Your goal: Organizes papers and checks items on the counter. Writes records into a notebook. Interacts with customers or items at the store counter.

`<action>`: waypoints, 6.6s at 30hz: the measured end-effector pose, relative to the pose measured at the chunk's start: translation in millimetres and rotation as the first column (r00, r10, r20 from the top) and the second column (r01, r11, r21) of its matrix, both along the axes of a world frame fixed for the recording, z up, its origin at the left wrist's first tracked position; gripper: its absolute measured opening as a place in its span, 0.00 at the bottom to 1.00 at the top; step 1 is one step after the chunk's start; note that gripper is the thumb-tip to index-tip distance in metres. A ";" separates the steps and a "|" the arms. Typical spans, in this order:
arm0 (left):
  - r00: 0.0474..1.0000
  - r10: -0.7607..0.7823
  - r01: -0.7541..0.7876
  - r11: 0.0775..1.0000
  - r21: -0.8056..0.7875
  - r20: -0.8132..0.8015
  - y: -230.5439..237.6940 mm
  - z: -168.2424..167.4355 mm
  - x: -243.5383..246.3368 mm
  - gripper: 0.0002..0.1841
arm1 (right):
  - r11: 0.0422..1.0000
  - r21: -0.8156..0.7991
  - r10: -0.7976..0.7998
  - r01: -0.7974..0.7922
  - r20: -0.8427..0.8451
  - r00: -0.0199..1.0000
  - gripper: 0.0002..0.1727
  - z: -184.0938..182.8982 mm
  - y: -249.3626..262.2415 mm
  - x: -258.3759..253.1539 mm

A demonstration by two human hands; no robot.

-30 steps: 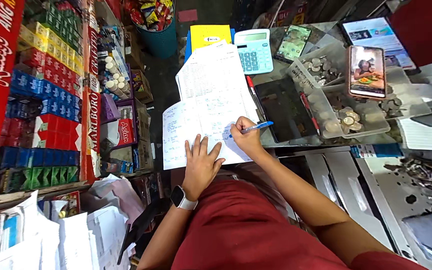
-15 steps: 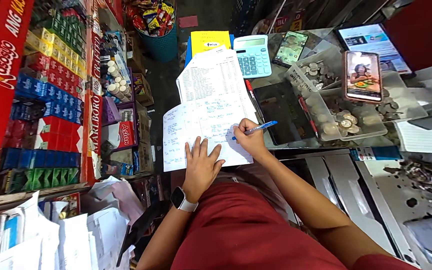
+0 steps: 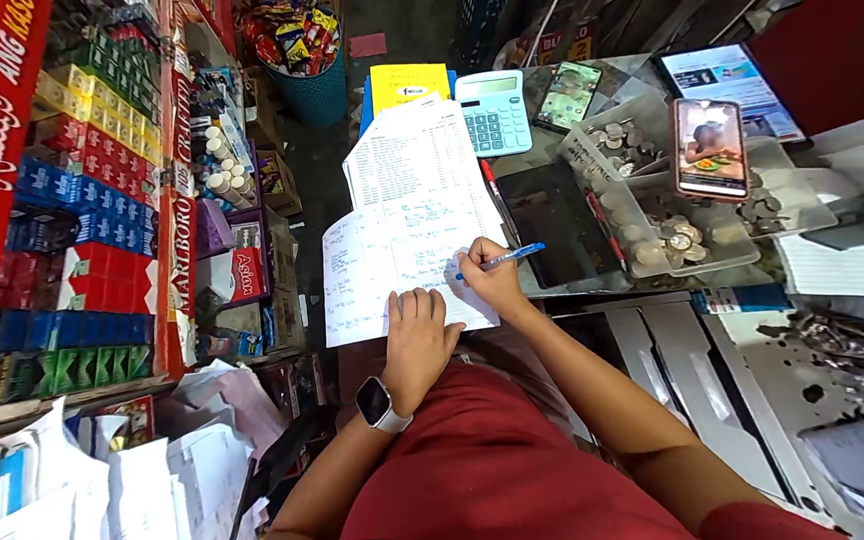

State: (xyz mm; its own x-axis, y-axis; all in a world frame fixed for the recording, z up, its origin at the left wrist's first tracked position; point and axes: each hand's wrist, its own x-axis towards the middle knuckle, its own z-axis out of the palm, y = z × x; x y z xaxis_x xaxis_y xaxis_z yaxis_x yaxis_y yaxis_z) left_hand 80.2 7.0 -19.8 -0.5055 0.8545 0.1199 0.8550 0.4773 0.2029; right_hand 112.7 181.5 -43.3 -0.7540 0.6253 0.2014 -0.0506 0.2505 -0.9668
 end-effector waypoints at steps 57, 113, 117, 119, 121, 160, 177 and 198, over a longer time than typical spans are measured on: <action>0.998 -0.002 0.002 1.000 -0.005 -0.066 3.0 -10.9 -1.3 0.28 | 0.966 0.259 -0.020 0.028 -0.033 0.999 0.17 -3.0 -1.5 0.3; 0.998 -0.006 0.006 1.000 -0.001 -0.062 2.5 -10.6 -1.6 0.28 | 0.972 0.227 -0.057 0.062 -0.030 0.998 0.17 -4.1 3.3 4.8; 0.998 -0.005 0.004 1.000 -0.017 -0.064 2.9 -10.1 -1.7 0.28 | 0.966 0.251 -0.049 0.058 -0.045 0.998 0.17 -3.8 3.4 4.9; 0.998 -0.008 0.006 1.000 -0.016 -0.069 2.6 -10.2 -1.8 0.28 | 0.972 0.231 -0.044 0.054 -0.049 0.998 0.17 -4.3 3.4 5.3; 0.998 -0.007 0.006 1.000 -0.015 -0.069 3.1 -10.0 -2.0 0.27 | 0.969 0.240 -0.049 0.060 -0.051 0.997 0.17 -4.3 3.9 5.1; 0.997 0.022 -0.023 1.000 -0.017 -0.067 1.8 -7.5 -1.4 0.28 | 1.000 0.002 -0.031 0.031 -0.035 0.999 0.16 4.3 12.3 9.6; 0.995 0.084 -0.086 0.996 -0.034 -0.059 -14.2 0.7 -10.2 0.30 | 0.982 -0.164 -0.094 0.089 -0.020 0.995 0.16 5.2 13.2 -11.9; 0.998 0.060 -0.060 0.998 0.017 0.020 -5.6 -8.5 -7.3 0.30 | 0.957 -0.282 -0.055 0.072 0.069 0.996 0.13 27.9 19.7 -9.6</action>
State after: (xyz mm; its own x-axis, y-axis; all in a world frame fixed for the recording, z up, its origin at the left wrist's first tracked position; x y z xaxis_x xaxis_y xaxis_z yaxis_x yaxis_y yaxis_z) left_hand 72.9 1.4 -28.3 -0.5581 0.8203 0.1246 0.8207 0.5238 0.2281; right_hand 103.1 201.2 -15.5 -0.7162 0.6970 -0.0354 0.0168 -0.0336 -0.9993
